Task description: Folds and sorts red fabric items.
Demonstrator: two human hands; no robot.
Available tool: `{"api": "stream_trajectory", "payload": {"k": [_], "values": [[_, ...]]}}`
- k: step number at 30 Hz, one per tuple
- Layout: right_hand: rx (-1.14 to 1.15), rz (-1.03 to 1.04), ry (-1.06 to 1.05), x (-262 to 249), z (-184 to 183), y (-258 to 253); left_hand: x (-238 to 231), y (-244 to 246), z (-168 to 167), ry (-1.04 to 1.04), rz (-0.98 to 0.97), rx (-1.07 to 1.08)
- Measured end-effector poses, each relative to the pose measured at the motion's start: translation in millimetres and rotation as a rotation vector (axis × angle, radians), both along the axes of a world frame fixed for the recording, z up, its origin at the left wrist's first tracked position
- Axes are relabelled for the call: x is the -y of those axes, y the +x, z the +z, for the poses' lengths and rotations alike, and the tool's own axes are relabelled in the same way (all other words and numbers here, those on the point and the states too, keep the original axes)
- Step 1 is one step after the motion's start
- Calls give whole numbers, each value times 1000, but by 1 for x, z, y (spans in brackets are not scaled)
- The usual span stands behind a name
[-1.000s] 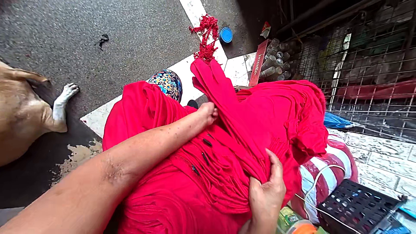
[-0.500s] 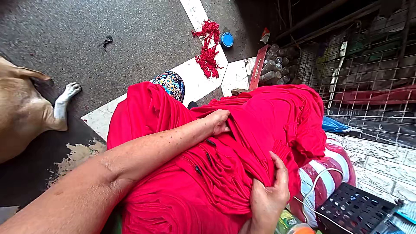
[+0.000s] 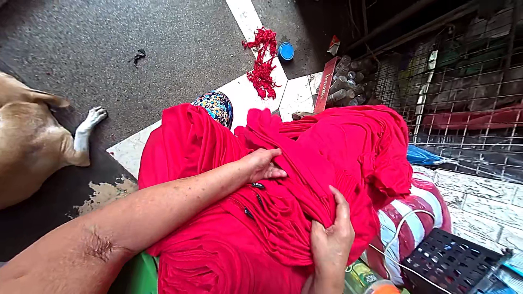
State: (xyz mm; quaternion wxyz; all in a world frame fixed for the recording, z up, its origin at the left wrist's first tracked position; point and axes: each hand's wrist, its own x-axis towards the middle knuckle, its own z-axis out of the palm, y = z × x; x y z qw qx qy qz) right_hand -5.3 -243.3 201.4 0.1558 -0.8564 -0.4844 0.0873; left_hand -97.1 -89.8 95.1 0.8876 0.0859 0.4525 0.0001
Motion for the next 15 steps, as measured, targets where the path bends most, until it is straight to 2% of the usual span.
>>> {"api": "stream_trajectory", "payload": {"k": [2,4,11,15], "values": [[2,1,-17,-4,-3,1,1,2,3,43,-177,147],[16,9,-31,-9,-3,-2,1,6,7,82,-272,185],[176,36,-82,-9,-5,-12,-3,12,27,242,-288,146],[253,6,-112,-11,-3,-17,-2,11,40,228,-257,260]]}}
